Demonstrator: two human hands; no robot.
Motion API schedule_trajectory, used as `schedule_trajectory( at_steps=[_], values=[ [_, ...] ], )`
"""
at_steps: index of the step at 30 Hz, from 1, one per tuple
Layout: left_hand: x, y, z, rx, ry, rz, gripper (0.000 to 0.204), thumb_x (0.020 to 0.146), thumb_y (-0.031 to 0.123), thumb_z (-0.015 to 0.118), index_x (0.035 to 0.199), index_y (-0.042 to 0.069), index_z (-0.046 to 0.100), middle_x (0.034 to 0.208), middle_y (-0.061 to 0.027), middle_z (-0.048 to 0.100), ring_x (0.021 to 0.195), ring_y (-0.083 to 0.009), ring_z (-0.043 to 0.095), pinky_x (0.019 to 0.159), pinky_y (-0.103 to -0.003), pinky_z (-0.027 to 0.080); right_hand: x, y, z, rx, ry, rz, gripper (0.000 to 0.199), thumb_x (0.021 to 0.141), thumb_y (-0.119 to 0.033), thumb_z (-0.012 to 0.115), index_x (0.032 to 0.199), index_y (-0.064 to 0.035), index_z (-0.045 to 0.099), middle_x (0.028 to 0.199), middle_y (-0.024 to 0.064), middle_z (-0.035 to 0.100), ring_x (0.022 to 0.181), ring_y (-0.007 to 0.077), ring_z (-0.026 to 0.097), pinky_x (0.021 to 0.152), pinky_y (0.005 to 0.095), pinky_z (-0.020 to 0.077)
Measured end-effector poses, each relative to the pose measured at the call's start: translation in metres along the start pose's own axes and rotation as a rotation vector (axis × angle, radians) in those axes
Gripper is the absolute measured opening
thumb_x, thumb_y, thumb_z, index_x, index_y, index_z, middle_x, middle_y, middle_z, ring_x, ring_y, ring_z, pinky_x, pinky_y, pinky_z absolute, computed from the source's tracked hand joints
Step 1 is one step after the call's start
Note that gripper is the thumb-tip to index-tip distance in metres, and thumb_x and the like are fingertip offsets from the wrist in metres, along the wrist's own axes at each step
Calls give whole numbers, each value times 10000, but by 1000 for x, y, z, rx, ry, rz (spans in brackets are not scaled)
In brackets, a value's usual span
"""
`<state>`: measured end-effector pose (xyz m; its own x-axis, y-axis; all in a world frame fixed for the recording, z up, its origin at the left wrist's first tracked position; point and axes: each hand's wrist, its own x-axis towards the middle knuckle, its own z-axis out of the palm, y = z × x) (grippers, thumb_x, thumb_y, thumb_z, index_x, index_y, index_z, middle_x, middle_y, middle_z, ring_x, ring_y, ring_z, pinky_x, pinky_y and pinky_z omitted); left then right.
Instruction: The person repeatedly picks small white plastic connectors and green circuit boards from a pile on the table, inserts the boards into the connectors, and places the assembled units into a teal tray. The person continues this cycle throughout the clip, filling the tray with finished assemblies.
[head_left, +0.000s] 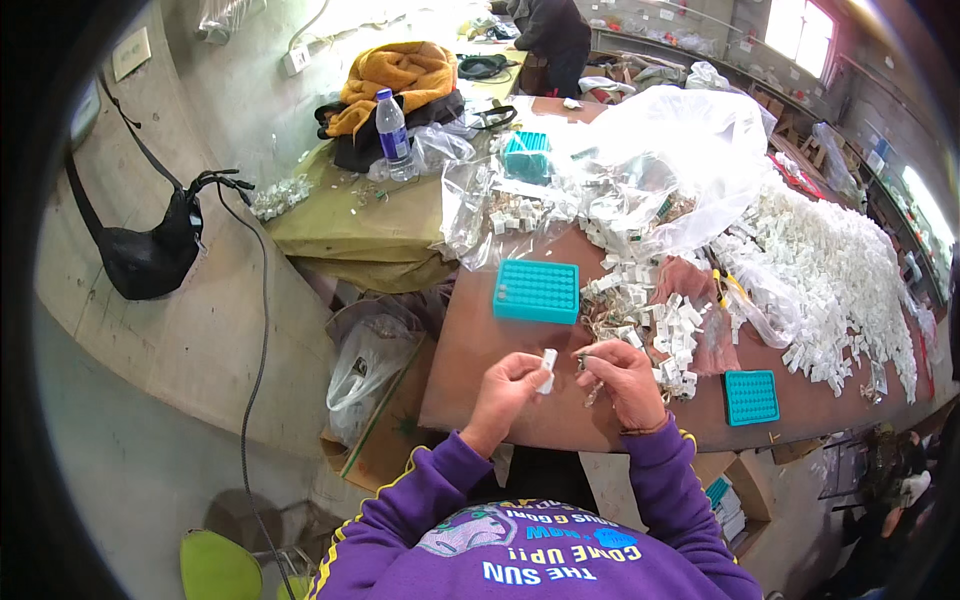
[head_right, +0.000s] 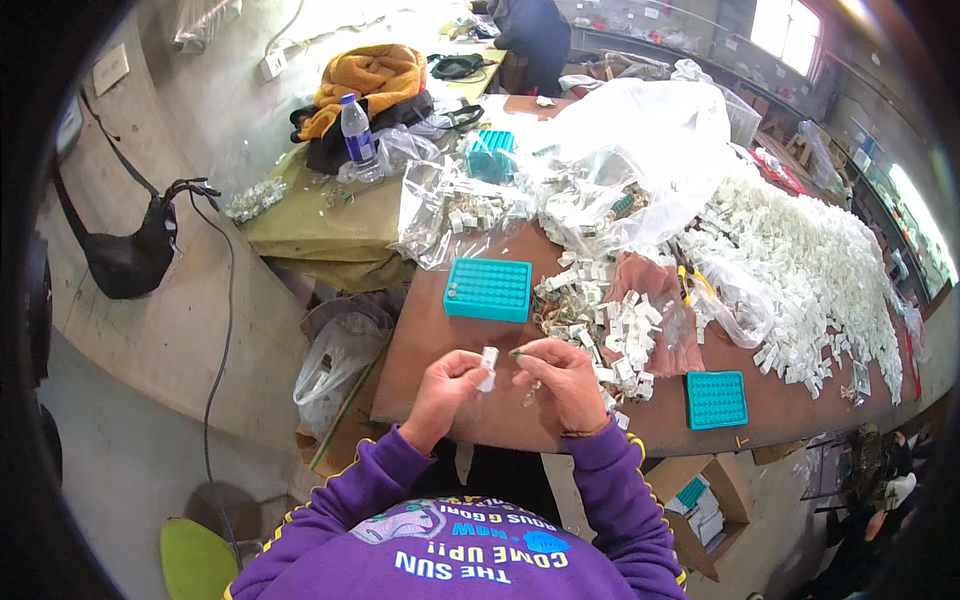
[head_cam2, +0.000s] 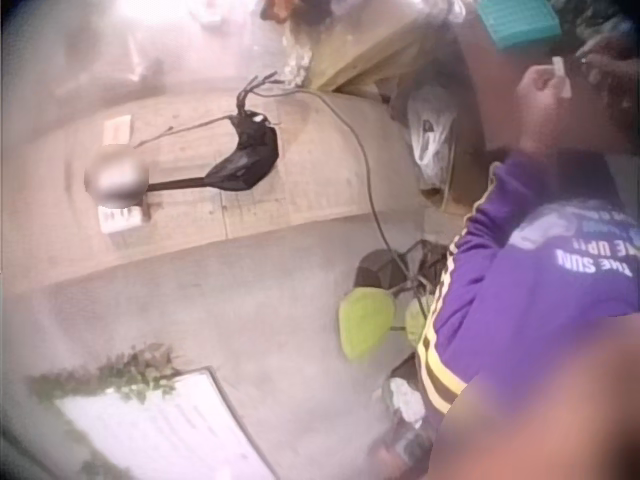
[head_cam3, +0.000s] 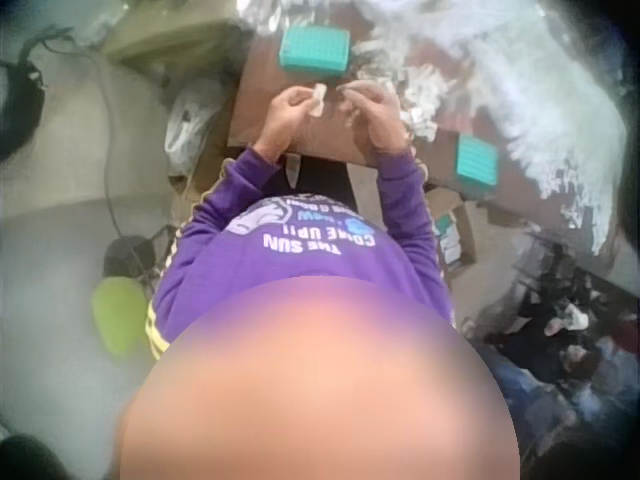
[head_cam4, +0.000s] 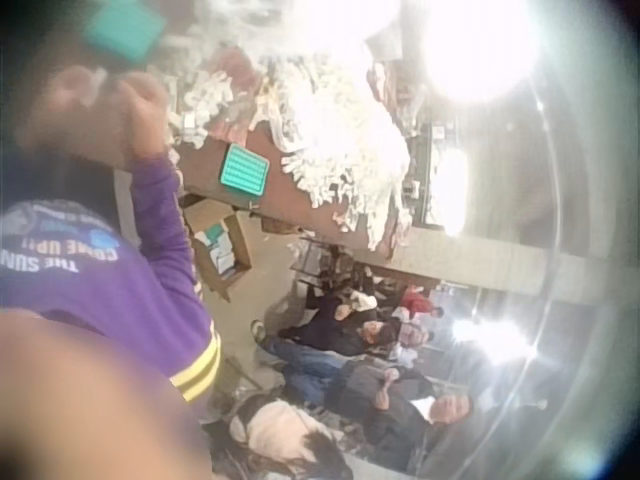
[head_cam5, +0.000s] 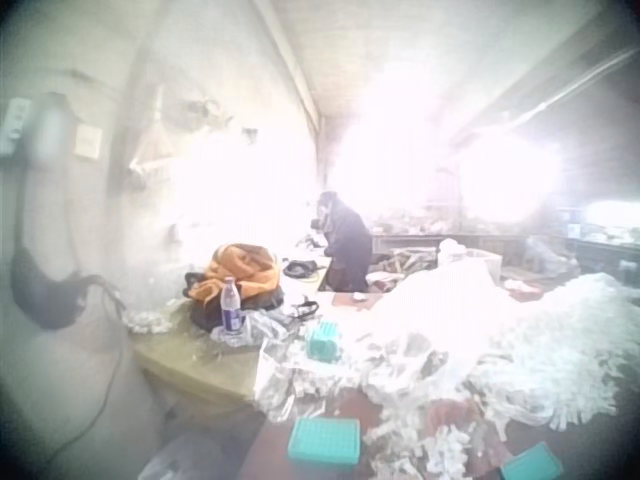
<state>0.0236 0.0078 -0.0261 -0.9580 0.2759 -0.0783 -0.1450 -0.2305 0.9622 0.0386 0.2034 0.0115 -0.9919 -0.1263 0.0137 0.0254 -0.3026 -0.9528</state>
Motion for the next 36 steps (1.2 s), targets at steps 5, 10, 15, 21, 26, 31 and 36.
schedule_trajectory(
  at_steps=[5, 10, 15, 21, 26, 31, 36],
  values=[
    [-8, 11, -6, -484, -18, -3, 133, 924, 101, 637, 1030, 28, 605, 1024, -80, 670, 909, -139, 630, 802, -276, 516, 15, 9, 18, 127, -82, 107, 124, 918, -98, 635, 1002, -8, 641, 867, 42, 672, 710, 102, 641, 666, 229, 515],
    [-18, 20, -18, -483, -80, -52, 157, 912, 95, 649, 1051, 39, 599, 1042, -78, 663, 949, -139, 619, 824, -282, 507, 15, 9, 27, 226, -152, 128, 162, 913, -144, 655, 1006, -11, 652, 873, 44, 681, 714, 98, 639, 624, 194, 478],
    [-17, 19, -25, -377, -57, -86, 198, 939, 83, 602, 1122, 15, 566, 1069, -77, 646, 922, -133, 632, 832, -282, 533, 7, 19, 36, 246, -119, 173, 170, 918, -153, 652, 1012, -11, 651, 858, 44, 684, 660, 102, 647, 555, 173, 463],
    [-14, 22, -26, -437, -45, -103, 221, 970, 101, 554, 1160, -11, 570, 1126, -72, 639, 976, -145, 628, 879, -297, 513, 11, 31, 47, 299, 24, 207, 178, 918, -144, 649, 1031, -7, 646, 819, 30, 672, 631, 90, 633, 533, 178, 469],
    [-10, 21, -34, -350, -38, -11, 224, 968, 101, 558, 1163, -7, 575, 1105, -72, 648, 995, -148, 625, 884, -301, 513, 14, 36, 52, 316, 37, 223, 180, 918, -144, 649, 1037, -9, 643, 803, 14, 657, 592, 79, 610, 516, 183, 470],
    [-7, 10, -38, -391, 27, 62, 157, 915, 57, 632, 1067, 25, 612, 1037, -55, 668, 932, -125, 635, 814, -276, 521, 13, 38, 61, 300, -2, 260, 174, 913, -154, 656, 1025, -21, 663, 863, 22, 682, 580, 65, 591, 504, 159, 435],
    [-6, 9, -40, -305, 18, 122, 131, 870, 11, 674, 992, 23, 628, 952, -54, 681, 862, -104, 634, 764, -245, 509, 9, 35, 72, 81, 68, 115, 149, 895, -132, 667, 976, -7, 668, 837, 30, 676, 607, 68, 576, 559, 204, 461]
  ],
)
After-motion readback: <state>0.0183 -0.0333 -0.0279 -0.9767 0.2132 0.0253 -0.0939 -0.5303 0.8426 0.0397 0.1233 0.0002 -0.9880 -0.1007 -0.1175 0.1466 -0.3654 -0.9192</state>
